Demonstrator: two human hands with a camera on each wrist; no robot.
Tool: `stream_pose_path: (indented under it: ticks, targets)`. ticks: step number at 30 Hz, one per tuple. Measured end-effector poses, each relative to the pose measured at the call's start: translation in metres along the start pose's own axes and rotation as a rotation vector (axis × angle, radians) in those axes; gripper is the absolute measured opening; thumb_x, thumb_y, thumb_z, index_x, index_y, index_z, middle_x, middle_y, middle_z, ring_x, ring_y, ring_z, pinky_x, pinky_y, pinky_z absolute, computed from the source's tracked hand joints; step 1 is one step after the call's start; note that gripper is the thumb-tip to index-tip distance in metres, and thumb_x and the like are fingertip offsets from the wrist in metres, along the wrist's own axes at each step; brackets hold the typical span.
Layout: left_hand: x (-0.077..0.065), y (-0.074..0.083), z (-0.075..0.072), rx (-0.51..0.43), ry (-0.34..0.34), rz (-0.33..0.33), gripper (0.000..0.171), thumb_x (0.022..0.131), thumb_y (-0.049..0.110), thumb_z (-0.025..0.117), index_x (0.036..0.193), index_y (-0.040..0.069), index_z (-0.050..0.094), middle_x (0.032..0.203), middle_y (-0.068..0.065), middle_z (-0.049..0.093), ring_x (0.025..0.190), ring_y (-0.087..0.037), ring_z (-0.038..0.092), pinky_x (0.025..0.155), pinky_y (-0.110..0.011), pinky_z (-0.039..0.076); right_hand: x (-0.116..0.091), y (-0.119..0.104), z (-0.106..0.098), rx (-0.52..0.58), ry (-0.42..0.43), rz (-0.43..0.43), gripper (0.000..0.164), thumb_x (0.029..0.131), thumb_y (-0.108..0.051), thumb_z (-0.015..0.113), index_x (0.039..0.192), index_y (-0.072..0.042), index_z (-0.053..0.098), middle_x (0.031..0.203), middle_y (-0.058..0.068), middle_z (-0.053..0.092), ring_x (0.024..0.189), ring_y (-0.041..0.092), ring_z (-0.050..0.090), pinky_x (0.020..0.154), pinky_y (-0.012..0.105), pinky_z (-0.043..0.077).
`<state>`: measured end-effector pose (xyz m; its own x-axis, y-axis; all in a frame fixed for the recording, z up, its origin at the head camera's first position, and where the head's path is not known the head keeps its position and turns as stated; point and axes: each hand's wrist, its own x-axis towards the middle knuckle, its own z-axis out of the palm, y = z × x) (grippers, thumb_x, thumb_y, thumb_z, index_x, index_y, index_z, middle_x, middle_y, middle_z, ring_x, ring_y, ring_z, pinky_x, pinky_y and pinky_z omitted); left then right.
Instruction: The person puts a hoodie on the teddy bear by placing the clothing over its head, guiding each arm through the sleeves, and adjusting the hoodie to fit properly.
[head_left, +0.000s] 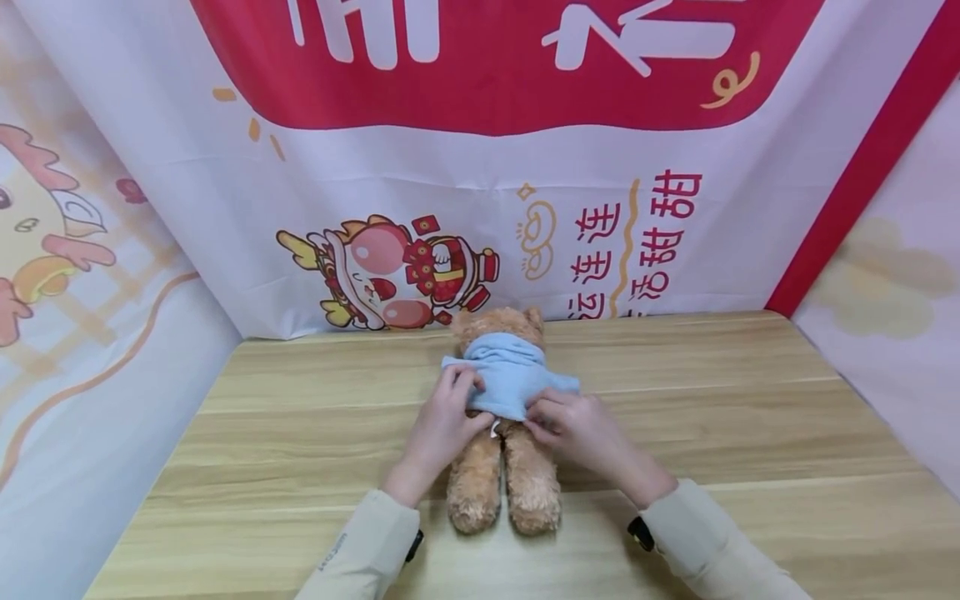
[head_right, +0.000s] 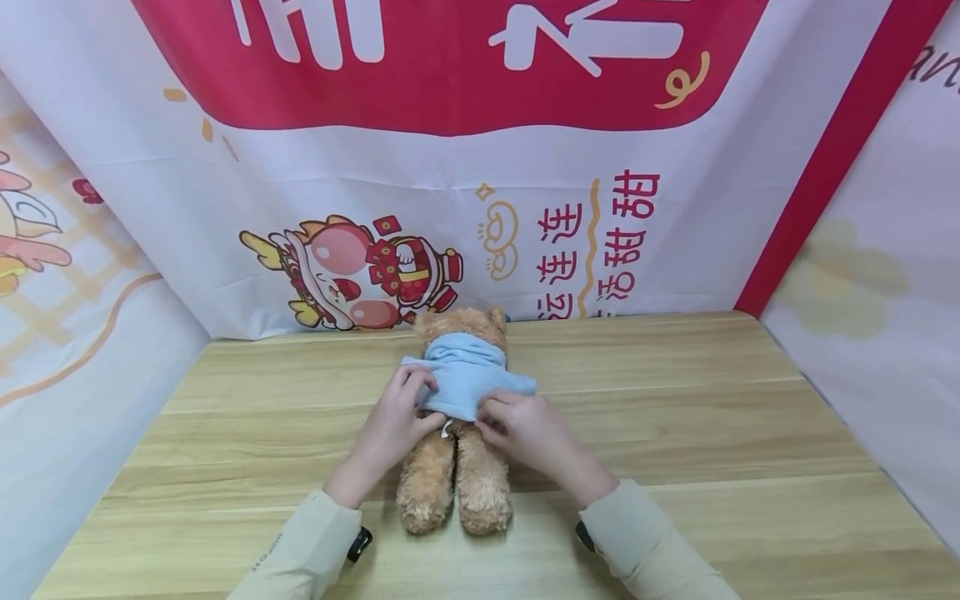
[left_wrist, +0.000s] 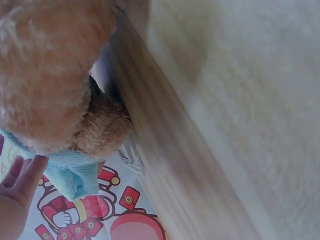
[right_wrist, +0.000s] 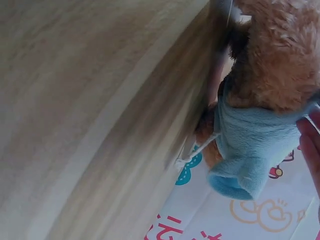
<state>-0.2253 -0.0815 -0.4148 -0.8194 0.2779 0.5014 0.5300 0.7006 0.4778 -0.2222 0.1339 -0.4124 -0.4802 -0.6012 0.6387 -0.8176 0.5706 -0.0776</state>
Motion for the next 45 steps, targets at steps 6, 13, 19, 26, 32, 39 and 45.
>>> stream_pose_path:
  ticks: [6, 13, 19, 26, 32, 39, 45]
  targets:
    - [-0.003, 0.003, 0.0, 0.078, -0.075, -0.05, 0.062, 0.071, 0.034, 0.082, 0.117, 0.006, 0.052, 0.119, -0.015, 0.052, 0.106, -0.03, 0.059, 0.093, -0.041, 0.053, 0.012, 0.005, -0.002, 0.201, -0.033, 0.257, 0.011, 0.083, -0.016, 0.071, 0.09, -0.008, 0.071, 0.101, 0.008, 0.067, 0.092, 0.02, 0.064, 0.083, 0.034, 0.056]
    - [-0.003, 0.012, 0.002, 0.073, -0.154, -0.104, 0.073, 0.071, 0.029, 0.084, 0.129, 0.008, 0.046, 0.129, -0.018, 0.045, 0.113, -0.034, 0.056, 0.095, -0.043, 0.052, 0.032, 0.032, 0.0, 0.53, -0.233, 0.688, 0.037, 0.094, -0.014, 0.059, 0.125, 0.005, 0.053, 0.122, 0.026, 0.048, 0.114, 0.039, 0.053, 0.097, 0.048, 0.05]
    - [-0.006, 0.01, 0.007, 0.036, -0.113, -0.079, 0.068, 0.068, 0.007, 0.078, 0.127, 0.008, 0.045, 0.129, -0.024, 0.043, 0.112, -0.038, 0.055, 0.094, -0.047, 0.051, 0.029, 0.053, -0.003, 0.591, -0.4, 0.662, 0.028, 0.091, -0.017, 0.064, 0.113, -0.001, 0.056, 0.135, 0.025, 0.04, 0.127, 0.044, 0.043, 0.104, 0.055, 0.041]
    - [-0.01, 0.007, 0.007, 0.091, -0.118, -0.011, 0.064, 0.07, 0.001, 0.071, 0.129, 0.005, 0.045, 0.129, -0.024, 0.046, 0.114, -0.038, 0.054, 0.094, -0.048, 0.051, 0.027, 0.057, 0.008, 0.595, -0.322, 0.614, 0.015, 0.09, -0.013, 0.063, 0.086, -0.005, 0.051, 0.12, 0.026, 0.053, 0.113, 0.037, 0.051, 0.087, 0.042, 0.046]
    - [-0.011, 0.005, 0.005, 0.109, -0.16, 0.014, 0.065, 0.073, 0.0, 0.066, 0.134, 0.003, 0.043, 0.135, -0.024, 0.045, 0.118, -0.039, 0.052, 0.094, -0.048, 0.051, 0.029, 0.056, 0.016, 0.559, -0.212, 0.667, 0.013, 0.094, -0.014, 0.058, 0.09, -0.004, 0.049, 0.08, 0.006, 0.049, 0.075, 0.015, 0.046, 0.067, 0.025, 0.04]
    - [-0.011, -0.001, 0.004, 0.077, -0.18, 0.028, 0.067, 0.073, 0.001, 0.066, 0.136, 0.002, 0.043, 0.14, -0.023, 0.044, 0.124, -0.04, 0.05, 0.101, -0.05, 0.047, 0.029, 0.054, 0.024, 0.473, -0.11, 0.73, 0.012, 0.093, -0.014, 0.059, 0.094, -0.004, 0.052, 0.086, 0.012, 0.058, 0.08, 0.021, 0.052, 0.07, 0.03, 0.043]
    - [-0.012, -0.005, 0.002, -0.011, -0.123, -0.122, 0.068, 0.069, 0.002, 0.071, 0.131, 0.001, 0.043, 0.134, -0.021, 0.045, 0.122, -0.034, 0.05, 0.102, -0.044, 0.047, 0.031, 0.05, 0.022, 0.492, -0.15, 0.674, 0.022, 0.092, -0.012, 0.062, 0.105, 0.001, 0.051, 0.108, 0.022, 0.059, 0.106, 0.038, 0.06, 0.089, 0.047, 0.053]
